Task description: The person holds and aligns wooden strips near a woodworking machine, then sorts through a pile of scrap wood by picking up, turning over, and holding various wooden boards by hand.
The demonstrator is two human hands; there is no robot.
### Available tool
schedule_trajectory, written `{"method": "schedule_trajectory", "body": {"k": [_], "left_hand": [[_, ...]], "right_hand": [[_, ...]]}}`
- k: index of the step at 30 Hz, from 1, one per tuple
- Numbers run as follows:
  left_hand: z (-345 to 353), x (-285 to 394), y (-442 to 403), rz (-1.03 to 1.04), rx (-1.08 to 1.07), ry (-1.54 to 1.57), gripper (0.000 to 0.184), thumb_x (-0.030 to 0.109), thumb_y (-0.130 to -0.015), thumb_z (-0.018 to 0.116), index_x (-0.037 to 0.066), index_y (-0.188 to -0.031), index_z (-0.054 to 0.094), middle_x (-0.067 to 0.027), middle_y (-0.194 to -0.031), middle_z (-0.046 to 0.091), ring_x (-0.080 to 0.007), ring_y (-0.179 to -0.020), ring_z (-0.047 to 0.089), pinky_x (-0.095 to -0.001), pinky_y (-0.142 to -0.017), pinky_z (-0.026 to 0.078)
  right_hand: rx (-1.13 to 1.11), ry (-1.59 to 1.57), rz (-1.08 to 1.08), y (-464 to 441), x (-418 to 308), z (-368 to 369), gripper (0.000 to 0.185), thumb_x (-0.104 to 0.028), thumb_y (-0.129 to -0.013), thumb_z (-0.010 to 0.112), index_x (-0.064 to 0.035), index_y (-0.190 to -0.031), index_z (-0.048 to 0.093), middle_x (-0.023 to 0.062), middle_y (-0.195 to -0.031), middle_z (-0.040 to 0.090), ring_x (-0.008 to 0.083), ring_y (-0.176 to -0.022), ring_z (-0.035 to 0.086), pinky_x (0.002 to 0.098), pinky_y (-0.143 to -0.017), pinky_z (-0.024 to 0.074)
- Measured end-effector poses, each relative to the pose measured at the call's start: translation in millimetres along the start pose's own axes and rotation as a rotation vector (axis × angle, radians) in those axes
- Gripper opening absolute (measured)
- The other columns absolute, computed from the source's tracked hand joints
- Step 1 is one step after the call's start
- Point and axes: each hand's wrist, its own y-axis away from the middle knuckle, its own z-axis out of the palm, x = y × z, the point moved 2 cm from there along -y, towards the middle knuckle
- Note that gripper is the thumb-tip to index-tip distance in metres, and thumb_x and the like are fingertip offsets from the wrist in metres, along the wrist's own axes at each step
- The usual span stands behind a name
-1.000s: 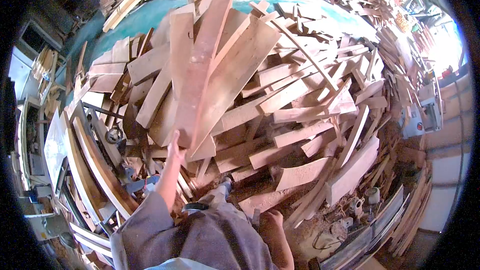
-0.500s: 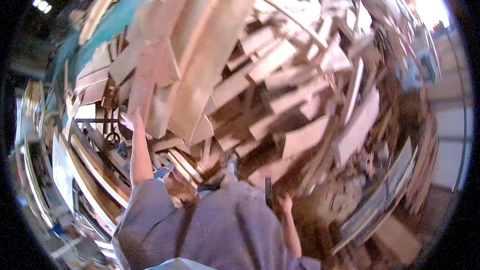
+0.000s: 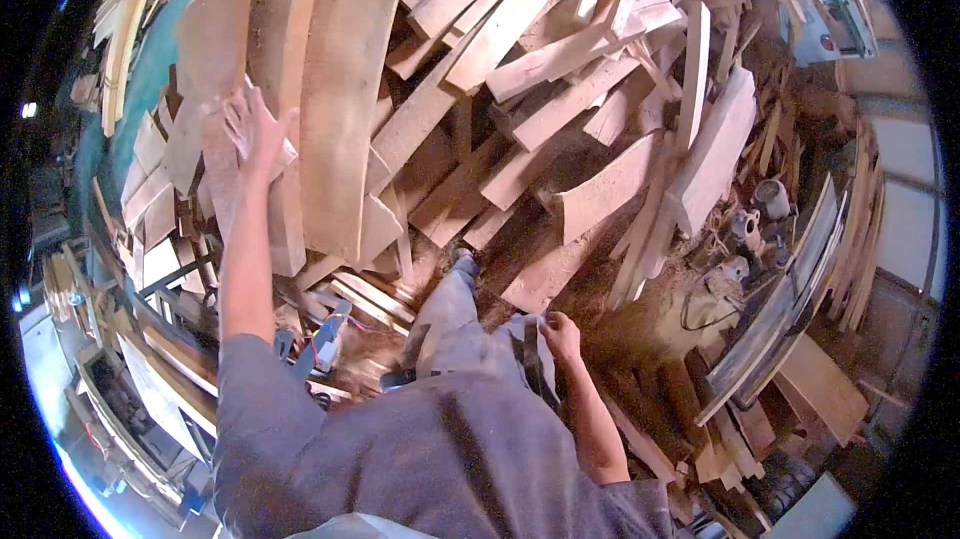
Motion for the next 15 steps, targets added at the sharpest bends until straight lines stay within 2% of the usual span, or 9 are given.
{"method": "schedule_trajectory", "body": {"k": [4,5,8,10,13,15], "left_hand": [[3.0,-12.5,-45.3,-0.045,-0.062,-0.115,0.106,0.064,-0.069,0.076,0.011,-0.152,0.037,-0.0225,-0.158,0.023,-0.0489,-0.148,0.012,-0.0628,-0.119,0.010],[8.7,-13.4,-52.4,-0.058,-0.089,-0.132,0.109,0.067,-0.067,0.077,0.011,-0.152,0.037,-0.0235,-0.159,0.018,-0.0520,-0.147,0.009,-0.0641,-0.118,0.011],[24.9,-8.6,-57.4,-0.113,-0.048,-0.230,0.108,0.068,-0.066,0.077,0.014,-0.151,0.040,-0.0238,-0.158,0.019,-0.0530,-0.146,0.010,-0.0638,-0.118,0.013],[29.6,-8.4,-57.2,-0.098,-0.028,-0.283,0.105,0.068,-0.066,0.077,0.015,-0.150,0.043,-0.0242,-0.158,0.020,-0.0528,-0.146,0.011,-0.0639,-0.118,0.014],[30.4,-10.8,-59.1,-0.086,-0.017,-0.315,0.100,0.067,-0.066,0.078,0.018,-0.147,0.047,-0.0244,-0.157,0.021,-0.0528,-0.146,0.012,-0.0638,-0.117,0.015],[31.2,-11.6,-62.3,-0.077,-0.023,-0.303,0.098,0.065,-0.065,0.079,0.018,-0.146,0.049,-0.0240,-0.157,0.021,-0.0525,-0.146,0.012,-0.0637,-0.118,0.015]], "right_hand": [[-0.133,-0.260,0.149,-39.8,-38.2,25.6,0.038,-0.016,-0.084,0.070,0.0023,-0.117,0.067,0.0139,-0.095,0.073,0.0195,-0.084,0.069,0.0332,-0.072,0.0555],[-0.145,-0.139,0.077,-59.4,-49.3,35.8,0.035,-0.017,-0.086,0.070,0.0019,-0.116,0.067,0.0103,-0.094,0.072,0.0171,-0.082,0.067,0.0312,-0.071,0.0541],[-0.213,-0.170,-0.063,-106.6,-106.1,59.5,0.037,-0.022,-0.085,0.073,-0.0001,-0.114,0.067,0.0177,-0.103,0.073,0.0256,-0.095,0.071,0.0362,-0.083,0.0546],[-0.201,-0.214,-0.136,-143.2,-139.8,84.3,0.030,-0.017,-0.085,0.071,0.0005,-0.109,0.067,0.0075,-0.090,0.069,0.0144,-0.079,0.064,0.0301,-0.071,0.0518],[-0.182,-0.076,-0.301,-181.2,-202.4,96.0,0.031,-0.019,-0.083,0.073,-0.0025,-0.109,0.068,0.0086,-0.087,0.069,0.0170,-0.079,0.066,0.0319,-0.072,0.0520],[-0.248,-0.063,-0.286,-197.7,-237.5,98.1,0.034,-0.021,-0.084,0.072,-0.0031,-0.113,0.067,0.0155,-0.097,0.072,0.0251,-0.091,0.069,0.0355,-0.079,0.0539]]}}
